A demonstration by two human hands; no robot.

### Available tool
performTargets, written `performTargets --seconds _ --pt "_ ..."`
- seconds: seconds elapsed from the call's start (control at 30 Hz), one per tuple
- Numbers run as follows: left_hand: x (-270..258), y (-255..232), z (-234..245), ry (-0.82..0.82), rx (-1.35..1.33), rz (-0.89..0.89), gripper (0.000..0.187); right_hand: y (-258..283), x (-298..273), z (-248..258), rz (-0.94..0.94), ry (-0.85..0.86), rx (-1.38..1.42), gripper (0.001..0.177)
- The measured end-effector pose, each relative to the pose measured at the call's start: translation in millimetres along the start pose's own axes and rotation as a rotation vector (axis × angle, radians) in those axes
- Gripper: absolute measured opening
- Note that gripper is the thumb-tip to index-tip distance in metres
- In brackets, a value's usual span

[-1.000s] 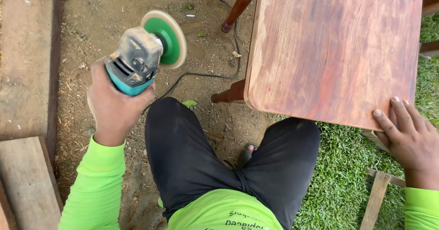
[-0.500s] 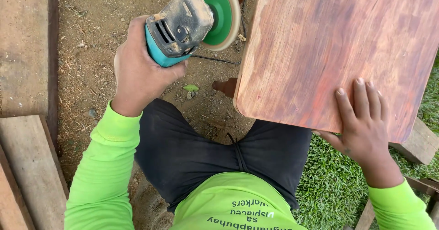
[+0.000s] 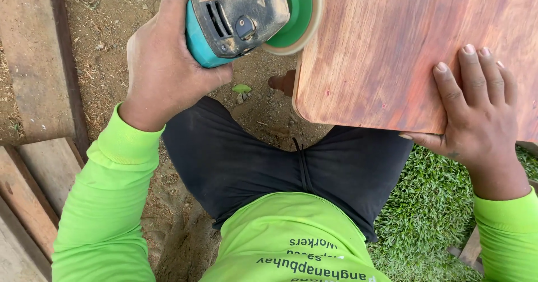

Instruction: Sanding the surface of a wooden table using a power sander.

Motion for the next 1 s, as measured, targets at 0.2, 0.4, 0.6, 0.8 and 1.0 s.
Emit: performTargets --seconds 0.2,0.4,0.6,0.8,1.0 --pt "7 -12 4 -0.040 -0.054 -0.104 0.078 -5 -8 -6 0.002 0.024 -0.101 0.107" --pt "7 -11 -2 -0.062 -0.045 -0.087 0.076 -2 -5 -2 -0.003 0.007 -0.100 0.106" --pt "-1 -3 -10 -0.089 0.022 -0.088 0.077 -3 -6 -4 -0.007 0.001 -0.099 0.105" --pt "-4 1 -13 -0.070 0.020 -0.058 0.074 -5 -9 -6 -0.011 0.010 -0.106 0.107" --pt "-7 0 -15 -0.065 0.033 -0.058 0.075 -2 -6 -3 -0.008 -0.001 -0.090 0.106"
Point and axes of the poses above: each hand's wrist, its own x-axis towards the middle knuckle, its own z-axis out of the back of the hand, y = z × x, the point moved 3 cm from there along x, towards the middle knuckle
